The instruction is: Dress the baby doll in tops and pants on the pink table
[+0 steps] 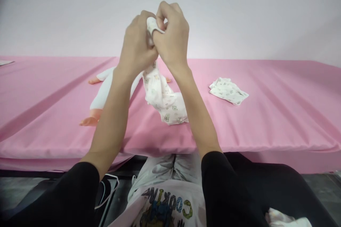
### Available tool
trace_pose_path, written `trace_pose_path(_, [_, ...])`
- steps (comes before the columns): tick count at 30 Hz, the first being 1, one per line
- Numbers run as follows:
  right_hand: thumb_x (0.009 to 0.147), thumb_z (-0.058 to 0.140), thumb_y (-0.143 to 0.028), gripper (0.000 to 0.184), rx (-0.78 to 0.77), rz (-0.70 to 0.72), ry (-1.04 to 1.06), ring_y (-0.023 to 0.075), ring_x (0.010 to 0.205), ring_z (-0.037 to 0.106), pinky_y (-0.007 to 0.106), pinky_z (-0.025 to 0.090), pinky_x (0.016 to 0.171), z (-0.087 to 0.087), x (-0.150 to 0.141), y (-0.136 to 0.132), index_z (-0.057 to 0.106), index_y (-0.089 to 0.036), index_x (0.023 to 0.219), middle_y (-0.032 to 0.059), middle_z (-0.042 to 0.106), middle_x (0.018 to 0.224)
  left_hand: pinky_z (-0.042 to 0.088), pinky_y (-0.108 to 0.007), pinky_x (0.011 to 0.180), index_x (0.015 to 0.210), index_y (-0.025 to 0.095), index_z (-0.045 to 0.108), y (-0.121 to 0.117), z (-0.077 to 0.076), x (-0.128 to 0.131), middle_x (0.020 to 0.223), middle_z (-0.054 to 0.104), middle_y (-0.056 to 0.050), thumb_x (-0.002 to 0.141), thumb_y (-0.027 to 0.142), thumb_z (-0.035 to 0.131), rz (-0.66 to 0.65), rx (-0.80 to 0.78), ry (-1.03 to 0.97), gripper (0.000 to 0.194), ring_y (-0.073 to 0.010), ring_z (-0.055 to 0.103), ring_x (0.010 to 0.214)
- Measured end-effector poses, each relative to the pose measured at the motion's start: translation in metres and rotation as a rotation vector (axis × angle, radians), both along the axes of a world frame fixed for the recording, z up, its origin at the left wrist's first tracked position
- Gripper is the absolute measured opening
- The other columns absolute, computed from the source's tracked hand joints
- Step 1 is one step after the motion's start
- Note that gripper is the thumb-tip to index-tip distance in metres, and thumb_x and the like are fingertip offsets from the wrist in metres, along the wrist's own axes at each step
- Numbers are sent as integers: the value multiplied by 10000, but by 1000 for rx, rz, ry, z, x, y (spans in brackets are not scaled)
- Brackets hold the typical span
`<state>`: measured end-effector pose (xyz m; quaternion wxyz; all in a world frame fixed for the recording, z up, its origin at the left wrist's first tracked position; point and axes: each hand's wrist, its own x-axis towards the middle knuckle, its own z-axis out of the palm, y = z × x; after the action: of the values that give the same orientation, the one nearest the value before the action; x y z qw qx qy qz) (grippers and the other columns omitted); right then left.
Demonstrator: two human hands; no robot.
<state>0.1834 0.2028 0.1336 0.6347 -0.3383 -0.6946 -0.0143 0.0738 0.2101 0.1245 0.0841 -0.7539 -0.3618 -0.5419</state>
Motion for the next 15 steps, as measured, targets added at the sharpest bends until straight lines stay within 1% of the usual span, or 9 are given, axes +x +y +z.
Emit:
trace_pose_path(1, [707, 442, -41, 352, 59, -47, 5, 179, 756, 483, 307, 450, 704, 0, 0, -1, 164, -245, 637, 31, 428, 747, 362, -380, 759, 932, 303, 476, 0, -1, 3, 950, 584, -50, 673, 86, 539, 44, -20, -16, 343, -264, 491, 878])
trace_pose_path(4, [702, 419, -42, 336, 12, -126, -56, 182, 704, 470, 303, 438, 639, 2, 4, -4, 150, -239, 663, 26, 376, 712, 355, -379, 775, 999, 320, 490, 0, -1, 4, 1021, 568, -46, 662, 16, 531, 126, -58, -96, 456, -262, 467, 917])
trace_pose_path(7, [724, 403, -55, 299, -23, -232, -26, 191, 743, 479, 286, 427, 593, 6, 16, -3, 173, -243, 689, 36, 395, 757, 366, -376, 784, 1107, 259, 513, -2, 5, -11, 1067, 545, -82, 584, -91, 494, 202, -33, -80, 630, -253, 484, 948])
trace_pose_path(9, [702, 385, -15, 311, 6, -237, 38, 176, 708, 457, 274, 415, 565, 8, 24, 1, 179, -249, 696, 33, 400, 774, 387, -369, 759, 1159, 204, 542, -5, 10, -24, 1081, 544, -110, 558, -124, 482, 226, -40, -37, 687, -245, 511, 949])
trace_pose_path(11, [652, 357, 40, 347, 73, -223, 118, 149, 642, 417, 267, 404, 552, 11, 31, 4, 181, -257, 691, 23, 390, 776, 407, -361, 748, 1150, 189, 591, -10, 14, -36, 1092, 560, -118, 578, -111, 514, 224, -66, 1, 650, -240, 533, 955])
trace_pose_path(12, [630, 343, 61, 362, 97, -242, 154, 137, 627, 408, 262, 404, 562, 12, 35, 5, 185, -260, 683, 17, 387, 771, 416, -361, 754, 1124, 195, 618, -13, 16, -41, 1091, 576, -112, 615, -78, 545, 217, -73, 18, 583, -239, 542, 958])
trace_pose_path(15, [609, 333, 78, 365, 106, -399, 218, 120, 683, 464, 251, 429, 674, 18, 49, 5, 201, -259, 657, 7, 409, 758, 444, -369, 733, 1031, 213, 676, -23, 21, -53, 1039, 645, -73, 678, 35, 597, 221, -52, 53, 403, -237, 581, 920])
